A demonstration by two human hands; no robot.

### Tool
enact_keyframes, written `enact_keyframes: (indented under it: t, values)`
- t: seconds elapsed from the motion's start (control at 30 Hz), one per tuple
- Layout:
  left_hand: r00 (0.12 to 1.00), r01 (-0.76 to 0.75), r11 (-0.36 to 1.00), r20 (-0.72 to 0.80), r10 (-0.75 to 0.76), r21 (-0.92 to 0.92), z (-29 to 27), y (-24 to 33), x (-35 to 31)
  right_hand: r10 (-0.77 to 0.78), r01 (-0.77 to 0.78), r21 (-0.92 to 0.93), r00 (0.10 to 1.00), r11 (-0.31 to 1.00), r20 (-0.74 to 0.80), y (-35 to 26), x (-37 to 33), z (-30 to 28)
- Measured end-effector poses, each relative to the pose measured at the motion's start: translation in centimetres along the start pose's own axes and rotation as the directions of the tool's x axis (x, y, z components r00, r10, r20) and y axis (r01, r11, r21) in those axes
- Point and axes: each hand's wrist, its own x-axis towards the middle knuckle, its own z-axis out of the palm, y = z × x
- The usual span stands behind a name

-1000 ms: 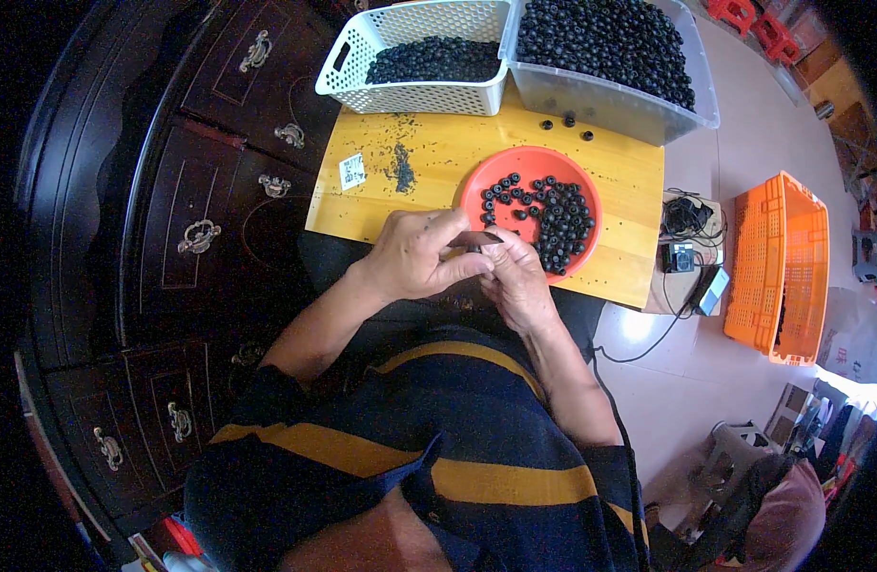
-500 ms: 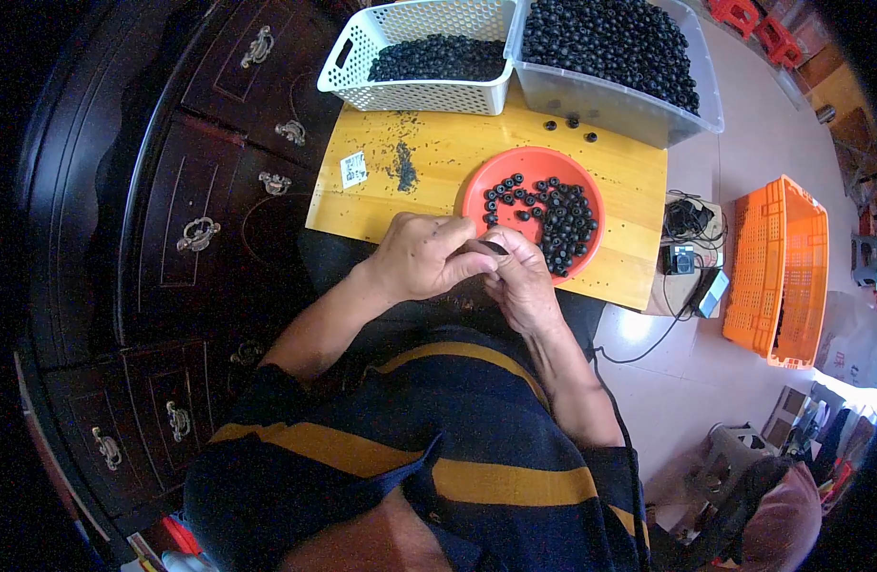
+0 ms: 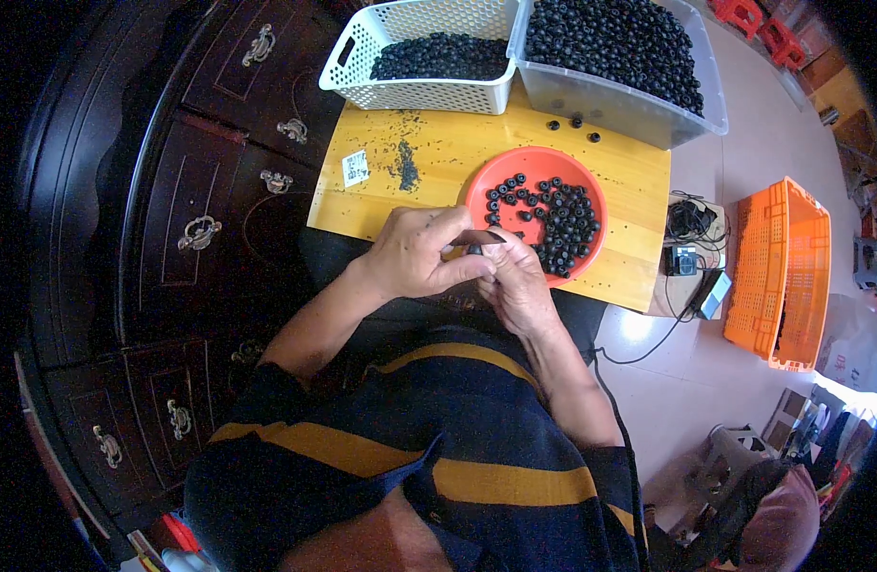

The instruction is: The person sorts small black berries from a plate into sorting baskets and crates using a knife.

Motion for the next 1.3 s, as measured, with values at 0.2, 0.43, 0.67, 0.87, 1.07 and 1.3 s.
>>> enact_keyframes:
  t: [0.2, 0.43, 0.67, 0.87, 1.07, 1.3]
  values:
    - [1.0, -0.003, 1.0, 0.017, 0.003, 0.016, 0.8, -0.8, -0.2, 0.002, -0.002, 0.009, 1.0, 1.0, -0.021, 0.2, -0.1, -0.5]
    - [0.999, -0.001, 1.0, 0.038, 0.0, 0.014, 1.1, -0.8, -0.3, 0.006, -0.006, 0.002, 1.0, 1.0, -0.016, -0.2, 0.1, -0.5]
    - [0.996, 0.061, 0.987, 0.071, -0.05, -0.148, -0.1, -0.7, 0.2, 0.062, -0.063, 0.116, 0.998, 0.991, 0.016, 0.6, 0.3, -0.7]
    - [0.974, 0.212, 0.963, 0.039, -0.221, 0.166, -4.0, -4.9, 5.0, 0.239, -0.177, 0.373, 0.963, 0.911, -0.125, -0.1, 0.8, -0.4]
    - [0.905, 0.243, 0.943, -0.402, -0.137, 0.226, -7.3, -5.5, 9.0, 0.145, -0.122, 0.59, 0.989, 0.798, 0.009, -1.2, 1.3, -1.4]
    - [0.981, 0.179, 0.979, 0.096, -0.17, -0.094, -0.6, -1.3, 1.6, 0.159, -0.065, 0.572, 0.98, 0.818, -0.116, -1.7, 1.4, -0.1]
